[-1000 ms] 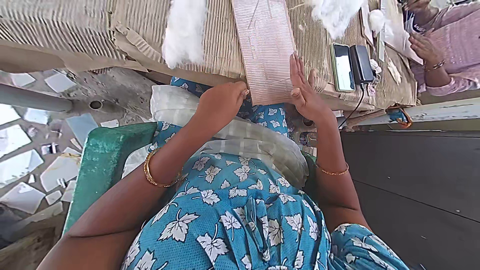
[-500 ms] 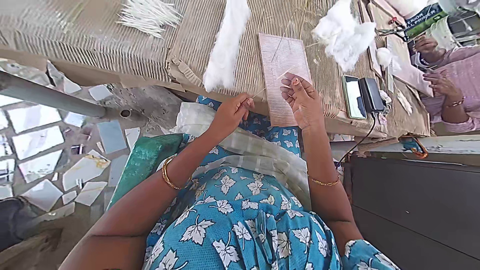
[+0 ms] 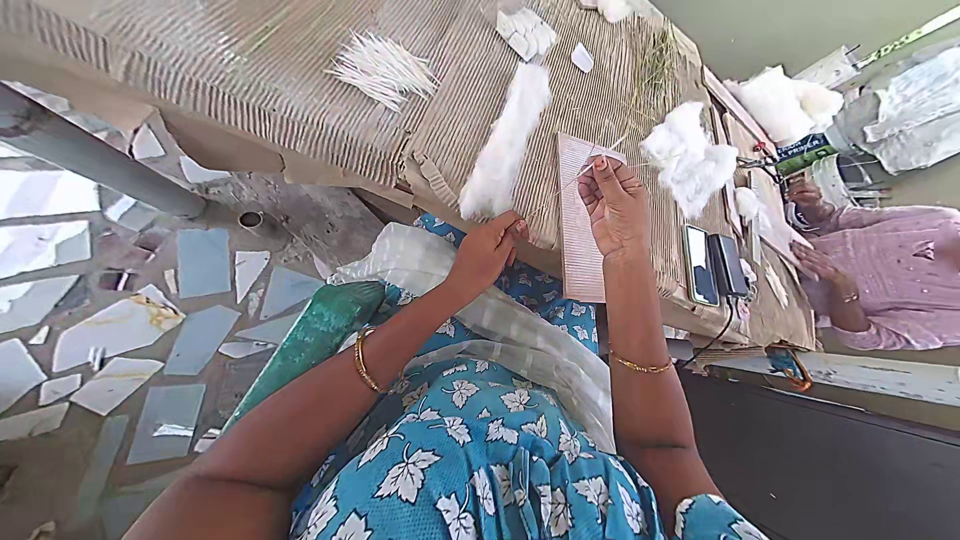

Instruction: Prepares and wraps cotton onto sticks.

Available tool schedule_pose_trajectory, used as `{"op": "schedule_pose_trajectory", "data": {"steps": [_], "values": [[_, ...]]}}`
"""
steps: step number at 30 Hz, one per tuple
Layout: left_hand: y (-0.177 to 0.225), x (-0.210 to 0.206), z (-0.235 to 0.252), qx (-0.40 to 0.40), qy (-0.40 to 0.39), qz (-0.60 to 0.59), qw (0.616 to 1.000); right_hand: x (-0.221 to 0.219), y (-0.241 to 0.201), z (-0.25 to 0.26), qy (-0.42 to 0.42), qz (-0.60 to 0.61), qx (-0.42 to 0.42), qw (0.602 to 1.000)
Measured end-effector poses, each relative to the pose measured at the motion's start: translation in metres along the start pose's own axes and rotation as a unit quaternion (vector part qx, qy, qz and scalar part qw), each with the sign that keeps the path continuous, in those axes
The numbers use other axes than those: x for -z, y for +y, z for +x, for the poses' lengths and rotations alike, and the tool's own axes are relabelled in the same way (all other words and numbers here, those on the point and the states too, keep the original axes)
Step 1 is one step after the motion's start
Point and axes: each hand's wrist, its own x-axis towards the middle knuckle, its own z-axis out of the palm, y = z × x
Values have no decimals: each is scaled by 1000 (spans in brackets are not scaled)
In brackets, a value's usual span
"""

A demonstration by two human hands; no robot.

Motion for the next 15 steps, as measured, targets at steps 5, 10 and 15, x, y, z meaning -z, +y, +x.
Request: {"op": "schedule_pose_trajectory", "data": {"steps": [5, 10, 15], "values": [[3, 4, 3, 63, 5, -9, 998, -22, -23, 39, -12, -28, 28, 999], [-2, 3, 7, 111, -46, -16, 993, -53, -40, 86, -89, -152, 76, 981], [10, 9, 10, 102, -101, 52, 988, -135, -28, 119, -196, -391, 100, 894]]}}
